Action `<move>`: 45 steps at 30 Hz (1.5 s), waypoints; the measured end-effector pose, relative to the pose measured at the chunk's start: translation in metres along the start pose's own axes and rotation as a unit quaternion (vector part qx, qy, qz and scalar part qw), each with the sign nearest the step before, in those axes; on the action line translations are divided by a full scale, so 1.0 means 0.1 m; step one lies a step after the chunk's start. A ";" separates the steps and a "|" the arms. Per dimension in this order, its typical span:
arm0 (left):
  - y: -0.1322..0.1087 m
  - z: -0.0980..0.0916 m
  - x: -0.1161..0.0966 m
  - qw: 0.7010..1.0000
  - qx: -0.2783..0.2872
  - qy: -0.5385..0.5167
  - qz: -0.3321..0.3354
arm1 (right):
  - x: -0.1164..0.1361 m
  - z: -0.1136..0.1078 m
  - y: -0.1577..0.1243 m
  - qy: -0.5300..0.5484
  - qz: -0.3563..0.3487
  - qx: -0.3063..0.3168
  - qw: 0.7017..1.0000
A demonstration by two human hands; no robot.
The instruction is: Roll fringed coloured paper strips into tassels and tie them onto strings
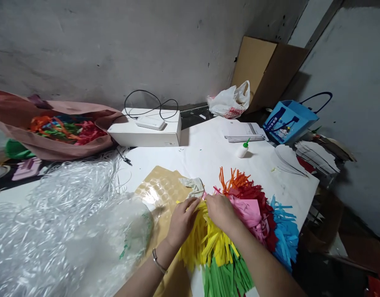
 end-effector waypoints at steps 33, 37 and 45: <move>0.10 -0.84 -1.65 0.941 0.158 -0.118 0.274 | 0.07 -1.04 -1.70 0.031 -0.174 -0.290 0.941; -0.30 -0.93 -1.71 0.913 0.282 -0.236 0.175 | 0.53 -1.10 -2.18 0.088 -0.202 -0.235 0.947; -1.58 -0.86 -1.37 0.693 0.542 -0.474 -0.039 | 0.94 -0.72 -2.74 0.232 -0.142 -0.218 0.937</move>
Point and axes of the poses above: each hand's wrist, its own y-axis towards the middle knuckle, its own z-axis out of the palm, x = y × z, the point moved 1 cm from there along y, towards the middle knuckle, and after that the axes turned 2 degrees about -y, right-handed, at the moved point
